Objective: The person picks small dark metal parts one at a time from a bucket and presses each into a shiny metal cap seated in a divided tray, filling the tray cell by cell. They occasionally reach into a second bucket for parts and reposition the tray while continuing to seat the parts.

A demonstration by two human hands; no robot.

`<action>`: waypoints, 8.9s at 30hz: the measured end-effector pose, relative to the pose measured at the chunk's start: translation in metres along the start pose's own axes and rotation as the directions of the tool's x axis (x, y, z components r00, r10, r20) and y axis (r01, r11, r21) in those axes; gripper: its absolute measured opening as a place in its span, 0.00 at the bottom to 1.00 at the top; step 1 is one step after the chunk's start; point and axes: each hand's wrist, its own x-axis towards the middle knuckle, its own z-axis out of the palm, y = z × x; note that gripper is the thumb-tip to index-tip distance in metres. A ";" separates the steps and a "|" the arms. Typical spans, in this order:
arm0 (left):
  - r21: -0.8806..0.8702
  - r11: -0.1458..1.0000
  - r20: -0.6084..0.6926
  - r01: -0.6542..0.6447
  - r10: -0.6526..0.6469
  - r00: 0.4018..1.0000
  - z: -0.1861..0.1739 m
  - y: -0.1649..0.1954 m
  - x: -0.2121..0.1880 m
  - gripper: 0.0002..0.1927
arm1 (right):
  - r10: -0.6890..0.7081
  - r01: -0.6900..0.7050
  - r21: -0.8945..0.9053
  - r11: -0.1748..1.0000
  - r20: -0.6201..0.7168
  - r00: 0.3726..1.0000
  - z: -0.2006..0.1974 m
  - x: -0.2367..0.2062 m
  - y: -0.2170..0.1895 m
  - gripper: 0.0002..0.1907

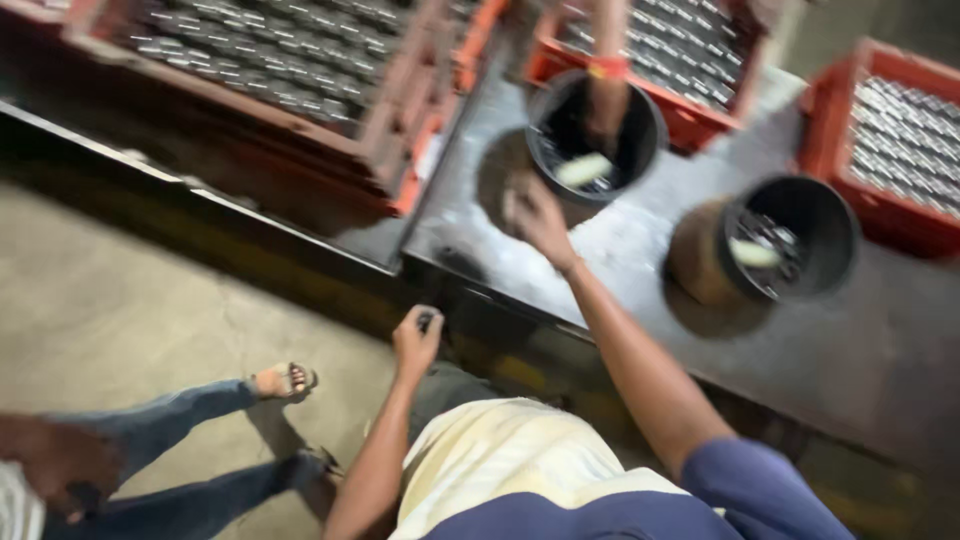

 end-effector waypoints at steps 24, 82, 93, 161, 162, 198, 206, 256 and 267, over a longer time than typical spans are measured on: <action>-0.016 0.757 1.000 -0.653 0.019 -0.003 0.452 0.104 -0.179 0.24 | 0.668 -0.545 0.838 -0.031 -0.389 -0.635 -0.099 -0.757 -0.050 0.15; 0.091 0.945 0.937 0.315 -0.189 0.295 0.947 0.265 -0.407 0.20 | 0.318 -0.928 0.354 0.114 -0.898 -0.304 -1.034 -0.881 -0.052 0.30; -0.026 0.955 0.689 0.297 -0.198 0.697 0.784 0.227 -0.287 0.23 | 0.246 -0.954 0.265 0.141 -0.943 -0.225 -0.882 -0.817 -0.018 0.35; 0.097 0.935 0.574 -0.342 0.228 0.786 0.519 0.288 -0.199 0.18 | 0.439 -0.825 -0.442 0.352 -0.700 0.563 -0.775 -0.672 -0.016 0.21; 0.117 0.926 0.608 -0.359 0.220 0.763 0.519 0.292 -0.193 0.17 | 0.447 -0.841 -0.390 0.374 -0.719 0.533 -0.774 -0.671 -0.016 0.21; 0.565 0.714 -0.004 -0.412 0.502 0.865 0.416 0.282 -0.089 0.21 | 0.080 -0.874 -0.429 0.228 -0.887 0.456 -0.763 -0.651 -0.026 0.27; -0.187 0.982 0.877 0.003 0.165 0.451 0.473 0.415 -0.213 0.39 | 0.090 -0.382 0.834 0.399 0.379 0.921 -0.663 -0.473 -0.186 0.39; 0.728 0.604 0.621 -0.324 -0.380 0.686 0.543 0.201 -0.202 0.46 | 0.247 -0.354 -0.723 0.593 -0.255 0.935 -0.613 -0.529 -0.094 0.19; 0.812 0.455 0.550 -0.367 -0.384 0.742 0.529 0.234 -0.202 0.22 | 0.330 -0.429 -0.676 0.599 -0.279 0.902 -0.616 -0.526 -0.100 0.21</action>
